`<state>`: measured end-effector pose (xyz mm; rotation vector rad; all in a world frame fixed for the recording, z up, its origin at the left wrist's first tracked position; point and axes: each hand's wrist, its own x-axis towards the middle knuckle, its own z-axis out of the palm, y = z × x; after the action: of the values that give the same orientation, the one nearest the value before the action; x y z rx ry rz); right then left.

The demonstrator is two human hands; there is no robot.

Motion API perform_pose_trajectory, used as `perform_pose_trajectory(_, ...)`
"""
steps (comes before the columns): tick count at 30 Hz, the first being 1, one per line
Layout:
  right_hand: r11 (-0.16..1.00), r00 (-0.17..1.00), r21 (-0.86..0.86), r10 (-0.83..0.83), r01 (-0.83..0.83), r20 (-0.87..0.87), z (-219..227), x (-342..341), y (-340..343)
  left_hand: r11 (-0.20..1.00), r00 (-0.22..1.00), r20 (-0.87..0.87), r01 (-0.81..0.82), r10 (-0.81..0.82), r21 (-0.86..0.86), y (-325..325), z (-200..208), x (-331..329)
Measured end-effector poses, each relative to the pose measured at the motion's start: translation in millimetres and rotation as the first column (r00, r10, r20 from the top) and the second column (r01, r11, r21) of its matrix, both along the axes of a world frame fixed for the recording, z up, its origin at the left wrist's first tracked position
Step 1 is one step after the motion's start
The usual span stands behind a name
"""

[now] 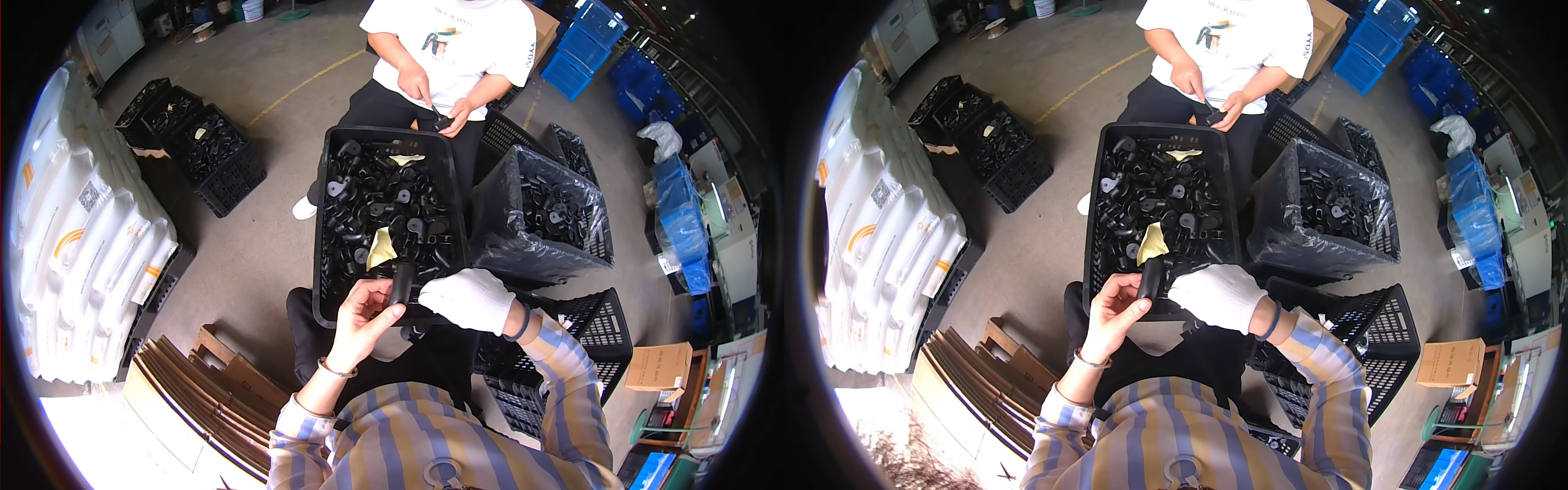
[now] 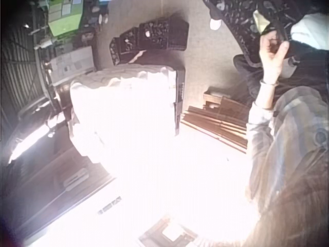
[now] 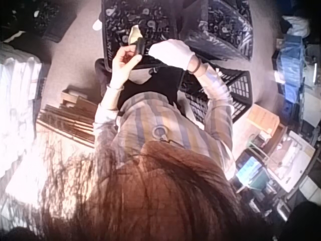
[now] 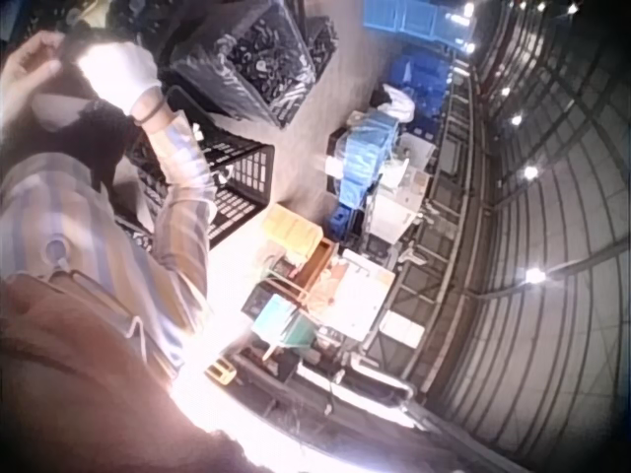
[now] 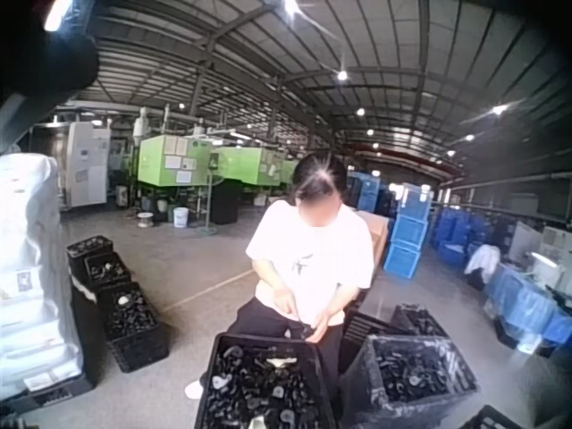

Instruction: The person inspects small black circular plastic components by hand, taking them from a plastic bin and checking them for defects.

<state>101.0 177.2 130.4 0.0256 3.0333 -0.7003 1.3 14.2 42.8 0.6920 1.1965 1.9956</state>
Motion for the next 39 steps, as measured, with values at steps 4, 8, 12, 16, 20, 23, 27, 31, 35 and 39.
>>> perform_pose_trajectory(4,0.941,0.963,-0.323,-0.006,0.097,0.270,-3.7,-6.8,11.1,0.999,0.990,-0.139,-0.023,0.018,-0.030,-0.7,6.3,-0.8)
perform_pose_trajectory(8,0.843,0.924,-0.504,0.023,0.188,0.383,-9.7,-7.0,18.8,0.996,0.895,-0.446,-0.050,0.010,-0.076,-1.5,16.3,-5.4)
perform_pose_trajectory(12,0.606,0.775,-0.673,0.143,0.423,0.616,-13.7,-7.5,27.5,0.999,0.731,-0.682,-0.028,-0.010,-0.044,-3.5,28.5,-9.8)
perform_pose_trajectory(16,0.368,0.691,-0.768,0.343,0.524,0.636,-32.2,-1.7,36.1,0.995,0.489,-0.872,0.087,0.007,0.057,-4.9,28.9,-12.1)
perform_pose_trajectory(20,0.271,0.738,-0.812,0.340,0.516,0.583,-40.8,8.8,26.7,0.984,0.230,-0.967,0.106,0.113,0.140,-4.0,34.2,-12.9)
perform_pose_trajectory(23,0.302,0.687,-0.764,0.335,0.570,0.645,-33.1,5.7,27.5,0.997,0.660,-0.751,0.060,-0.009,0.042,-10.6,31.4,-13.1)
perform_pose_trajectory(27,0.408,0.898,-0.802,-0.149,0.437,0.414,-14.8,8.7,18.1,0.936,0.818,0.454,0.303,-0.353,0.180,-14.8,-9.4,-17.6)
perform_pose_trajectory(31,0.814,0.995,-0.572,-0.074,0.102,0.073,-18.1,-8.8,-3.0,0.859,0.678,0.543,0.478,-0.495,0.186,-9.4,-17.3,-7.9)
perform_pose_trajectory(35,0.704,0.949,-0.660,-0.312,0.261,0.043,-24.8,-14.8,-11.1,0.977,0.779,0.594,0.113,-0.201,0.182,-4.8,-24.0,1.6)
perform_pose_trajectory(39,0.668,0.879,-0.607,-0.462,0.431,0.116,-19.3,-14.3,-14.7,0.992,0.875,0.474,0.051,-0.099,0.113,-10.3,-22.1,15.9)
